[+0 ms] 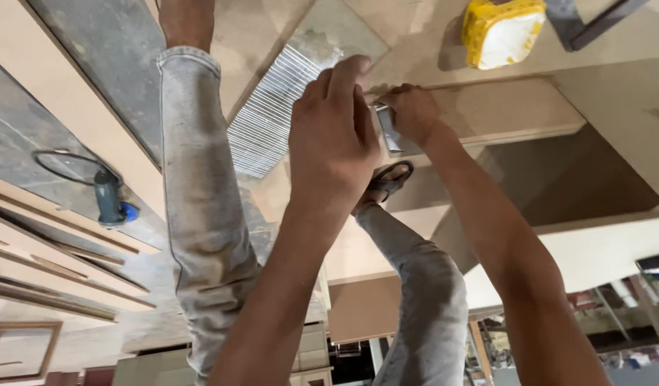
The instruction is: The person applies adhesive to a slatted wood piece using a small cardboard spreader and a larger container of glue, then adheres it to the edge of a curved furniture component.
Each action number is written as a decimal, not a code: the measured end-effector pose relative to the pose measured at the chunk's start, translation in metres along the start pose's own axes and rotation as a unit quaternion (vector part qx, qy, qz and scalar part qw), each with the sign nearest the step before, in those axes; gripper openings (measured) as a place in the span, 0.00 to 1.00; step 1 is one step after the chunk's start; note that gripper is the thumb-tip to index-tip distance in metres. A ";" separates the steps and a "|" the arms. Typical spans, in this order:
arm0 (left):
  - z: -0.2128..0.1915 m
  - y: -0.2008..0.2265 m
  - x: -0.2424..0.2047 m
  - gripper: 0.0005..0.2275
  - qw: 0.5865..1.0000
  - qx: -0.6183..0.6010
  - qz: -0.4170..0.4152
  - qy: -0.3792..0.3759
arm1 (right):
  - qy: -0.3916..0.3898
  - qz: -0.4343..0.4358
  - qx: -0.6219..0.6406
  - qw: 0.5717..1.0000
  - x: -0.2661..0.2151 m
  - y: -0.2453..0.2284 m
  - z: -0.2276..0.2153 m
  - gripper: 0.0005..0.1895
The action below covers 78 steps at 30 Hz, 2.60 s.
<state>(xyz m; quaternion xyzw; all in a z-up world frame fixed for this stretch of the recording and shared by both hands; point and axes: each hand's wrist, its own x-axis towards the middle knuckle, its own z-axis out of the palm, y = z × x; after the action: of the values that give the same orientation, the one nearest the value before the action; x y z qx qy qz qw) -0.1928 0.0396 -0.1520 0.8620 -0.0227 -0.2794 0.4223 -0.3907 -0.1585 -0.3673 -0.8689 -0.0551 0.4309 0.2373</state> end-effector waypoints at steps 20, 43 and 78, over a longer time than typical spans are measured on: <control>0.019 -0.018 0.019 0.09 0.998 -0.038 -0.044 -0.015 | -0.090 -0.046 0.035 0.994 -0.107 -0.065 -0.114 0.23; 0.034 -0.042 0.010 0.11 0.995 -0.005 -0.087 -0.056 | -0.132 0.017 0.007 0.991 0.014 0.052 -0.004 0.16; -0.144 0.071 0.115 0.10 0.987 -0.116 -0.030 -0.109 | 0.295 0.201 0.856 0.373 -0.113 -0.169 -0.343 0.14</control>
<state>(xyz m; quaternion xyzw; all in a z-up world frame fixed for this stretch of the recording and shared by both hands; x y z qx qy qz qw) -0.0098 0.0656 -0.0824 0.7716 -0.0099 -0.3855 0.5059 -0.1771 -0.1686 -0.0311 -0.2594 0.5931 -0.0009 0.7622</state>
